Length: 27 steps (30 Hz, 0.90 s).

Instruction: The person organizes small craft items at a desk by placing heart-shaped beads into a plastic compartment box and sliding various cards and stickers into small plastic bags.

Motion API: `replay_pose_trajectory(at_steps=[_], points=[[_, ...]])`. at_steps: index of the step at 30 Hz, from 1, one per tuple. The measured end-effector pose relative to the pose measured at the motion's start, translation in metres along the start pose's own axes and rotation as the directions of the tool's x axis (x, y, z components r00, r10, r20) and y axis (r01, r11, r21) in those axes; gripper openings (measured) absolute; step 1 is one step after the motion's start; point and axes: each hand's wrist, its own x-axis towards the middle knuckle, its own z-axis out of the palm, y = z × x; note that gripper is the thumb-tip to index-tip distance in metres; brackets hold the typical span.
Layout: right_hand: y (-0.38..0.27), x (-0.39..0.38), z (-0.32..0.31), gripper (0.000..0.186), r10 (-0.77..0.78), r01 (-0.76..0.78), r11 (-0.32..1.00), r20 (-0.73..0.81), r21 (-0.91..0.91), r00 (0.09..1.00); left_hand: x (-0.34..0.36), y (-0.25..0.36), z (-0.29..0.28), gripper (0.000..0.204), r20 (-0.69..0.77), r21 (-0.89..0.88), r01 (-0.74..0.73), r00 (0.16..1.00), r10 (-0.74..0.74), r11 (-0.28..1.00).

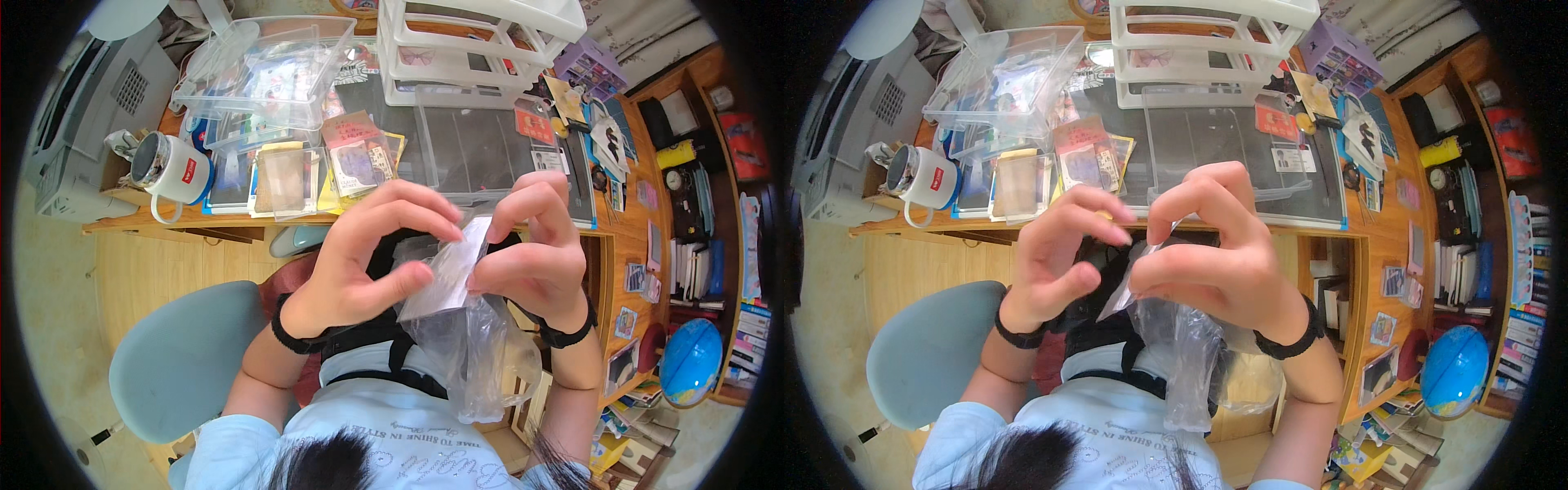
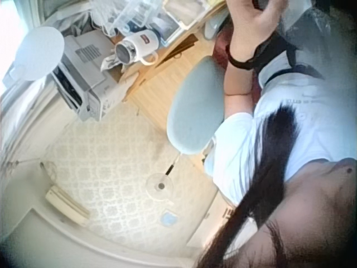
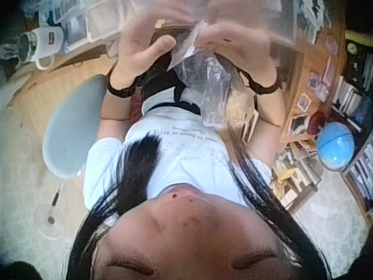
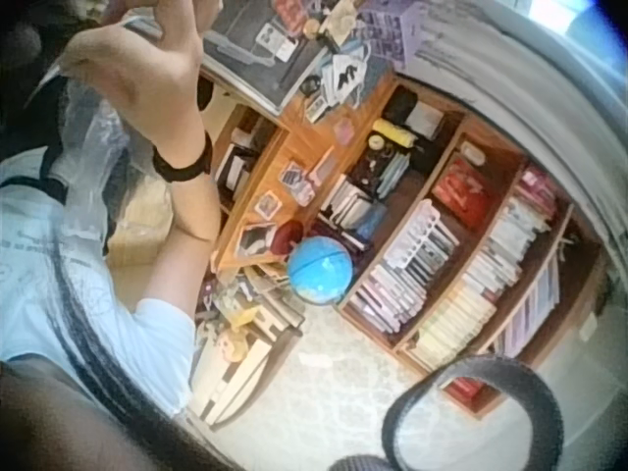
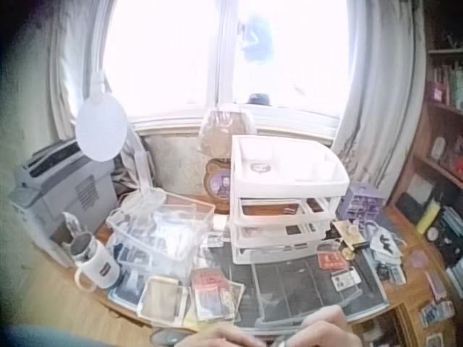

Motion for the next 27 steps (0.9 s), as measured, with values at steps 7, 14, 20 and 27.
replay_pose_trajectory(at_steps=[7,14,20,27], points=[[0.002,-0.003,0.003,0.02,-0.039,0.039,0.999,0.004,0.015,0.999,0.003,0.0,0.006,0.025,0.178,-0.19,0.175,0.974,-0.141,0.966],[0.002,-0.004,-0.001,0.019,0.056,-0.055,0.998,0.042,-0.02,0.998,0.007,-0.004,0.005,0.021,0.129,-0.03,-0.017,0.991,0.021,0.999],[0.002,-0.006,-0.001,0.02,0.011,-0.011,1.0,-0.008,-0.021,1.0,0.012,-0.005,0.01,0.031,0.023,-0.016,-0.112,0.993,0.112,0.994],[0.001,-0.008,-0.001,0.019,0.037,-0.037,0.999,-0.013,-0.013,0.999,0.008,-0.005,0.012,0.03,-0.023,-0.039,-0.098,0.995,0.097,0.994]])
